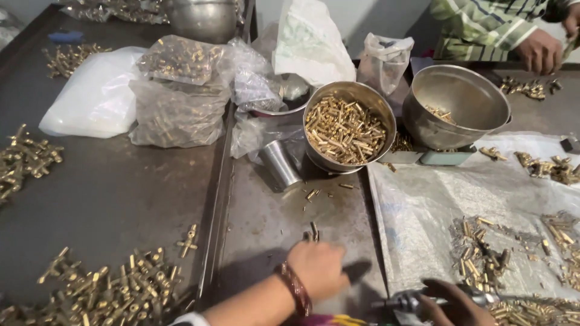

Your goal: The person holds small brass fittings and uses a handheld rotary grinding tool to smooth the ends of each piece, working one piece at a time. They pick parts from a pile on the table, grind them, and place finished pieces into a metal bowl.

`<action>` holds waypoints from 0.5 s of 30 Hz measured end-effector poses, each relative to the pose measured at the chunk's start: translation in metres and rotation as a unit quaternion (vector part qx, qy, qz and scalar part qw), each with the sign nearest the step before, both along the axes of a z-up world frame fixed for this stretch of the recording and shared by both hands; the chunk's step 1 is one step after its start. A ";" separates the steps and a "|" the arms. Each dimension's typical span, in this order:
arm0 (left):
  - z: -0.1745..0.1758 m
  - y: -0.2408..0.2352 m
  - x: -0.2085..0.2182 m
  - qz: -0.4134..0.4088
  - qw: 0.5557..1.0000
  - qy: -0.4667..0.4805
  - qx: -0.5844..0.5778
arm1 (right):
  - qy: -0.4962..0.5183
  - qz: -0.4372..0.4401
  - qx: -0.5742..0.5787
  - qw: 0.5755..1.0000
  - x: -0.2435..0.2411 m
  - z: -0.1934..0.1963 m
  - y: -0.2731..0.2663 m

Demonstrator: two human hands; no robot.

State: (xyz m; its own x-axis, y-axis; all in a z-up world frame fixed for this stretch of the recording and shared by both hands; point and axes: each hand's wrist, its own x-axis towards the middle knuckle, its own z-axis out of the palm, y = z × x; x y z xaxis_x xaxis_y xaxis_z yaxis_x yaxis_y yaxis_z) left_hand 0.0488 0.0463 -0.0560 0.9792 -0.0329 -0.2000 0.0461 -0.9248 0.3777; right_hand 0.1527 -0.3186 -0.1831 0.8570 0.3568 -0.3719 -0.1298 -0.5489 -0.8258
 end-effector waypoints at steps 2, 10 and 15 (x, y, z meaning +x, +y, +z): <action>-0.031 0.008 0.011 0.058 0.998 0.004 0.003 | -0.043 0.018 -0.021 0.999 -0.023 0.082 0.070; -0.006 -0.040 0.006 0.179 0.928 -0.040 -0.323 | -0.072 0.080 0.020 0.994 -0.046 0.103 0.154; -0.028 -0.037 0.009 0.241 0.849 0.014 -0.471 | -0.258 0.190 0.140 0.937 -0.013 0.061 0.122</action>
State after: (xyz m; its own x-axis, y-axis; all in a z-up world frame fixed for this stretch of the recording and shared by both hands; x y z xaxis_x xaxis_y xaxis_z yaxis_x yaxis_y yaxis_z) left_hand 0.0579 0.0090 -0.0839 0.9196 0.2122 -0.3304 0.3543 -0.0854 0.9312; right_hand 0.1395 -0.1969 -0.1226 0.6884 0.6941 0.2109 0.4878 -0.2278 -0.8427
